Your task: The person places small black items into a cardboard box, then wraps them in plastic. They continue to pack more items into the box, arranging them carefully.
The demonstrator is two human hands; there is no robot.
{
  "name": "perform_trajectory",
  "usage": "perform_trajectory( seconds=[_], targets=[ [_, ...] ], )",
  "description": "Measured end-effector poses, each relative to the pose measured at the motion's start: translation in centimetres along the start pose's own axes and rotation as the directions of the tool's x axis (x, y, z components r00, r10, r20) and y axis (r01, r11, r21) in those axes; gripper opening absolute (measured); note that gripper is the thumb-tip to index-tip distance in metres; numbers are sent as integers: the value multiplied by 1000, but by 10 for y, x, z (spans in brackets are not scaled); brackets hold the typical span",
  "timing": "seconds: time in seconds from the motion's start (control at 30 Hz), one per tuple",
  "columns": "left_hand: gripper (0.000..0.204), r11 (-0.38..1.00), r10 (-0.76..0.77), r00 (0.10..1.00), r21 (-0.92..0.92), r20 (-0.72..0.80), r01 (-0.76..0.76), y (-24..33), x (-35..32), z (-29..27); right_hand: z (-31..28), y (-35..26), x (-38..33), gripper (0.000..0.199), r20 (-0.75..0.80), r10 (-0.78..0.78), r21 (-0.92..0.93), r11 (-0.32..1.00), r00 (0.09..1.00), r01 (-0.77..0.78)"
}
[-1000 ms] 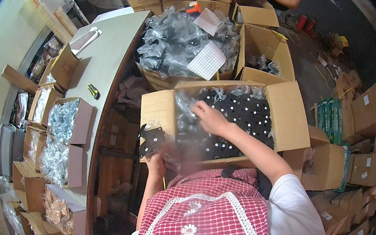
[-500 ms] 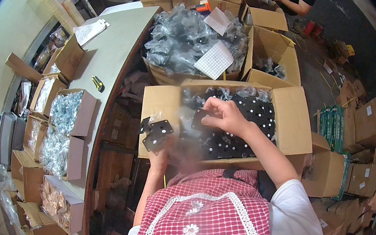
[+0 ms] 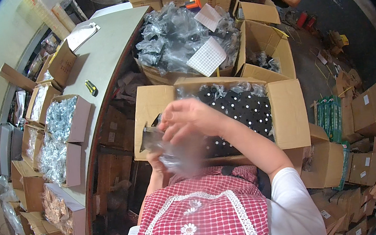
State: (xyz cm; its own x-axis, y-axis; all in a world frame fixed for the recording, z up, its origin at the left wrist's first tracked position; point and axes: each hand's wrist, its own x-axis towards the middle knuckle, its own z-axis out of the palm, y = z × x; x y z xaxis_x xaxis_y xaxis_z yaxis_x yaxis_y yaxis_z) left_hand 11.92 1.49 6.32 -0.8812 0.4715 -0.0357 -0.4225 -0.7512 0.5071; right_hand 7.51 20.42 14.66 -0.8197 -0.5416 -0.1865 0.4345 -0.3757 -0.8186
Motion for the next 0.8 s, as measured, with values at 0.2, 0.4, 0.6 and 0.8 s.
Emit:
perform_trajectory(
  seconds=[0.2, 0.4, 0.6, 0.8],
  targets=[
    [72, 967, -44, 996, -249, 71, 60, 5, -10, -41, -90, 35, 21, 31, 30, -318, -998, 48, 948, 47],
    [70, 938, -40, 998, -345, -52, 20, -3, -16, -65, -150, 73, 21, 42, -3, -205, -979, -200, 979, -44],
    [73, 981, -61, 991, -190, -121, 37, -8, -20, -56, -149, 67, 38, 35, -68, -122, -971, -220, 990, -94],
    [75, 968, -85, 988, -244, -127, 52, -12, -17, -51, -122, 84, 46, 32, 146, -17, -924, -360, 989, 131]
  ],
)
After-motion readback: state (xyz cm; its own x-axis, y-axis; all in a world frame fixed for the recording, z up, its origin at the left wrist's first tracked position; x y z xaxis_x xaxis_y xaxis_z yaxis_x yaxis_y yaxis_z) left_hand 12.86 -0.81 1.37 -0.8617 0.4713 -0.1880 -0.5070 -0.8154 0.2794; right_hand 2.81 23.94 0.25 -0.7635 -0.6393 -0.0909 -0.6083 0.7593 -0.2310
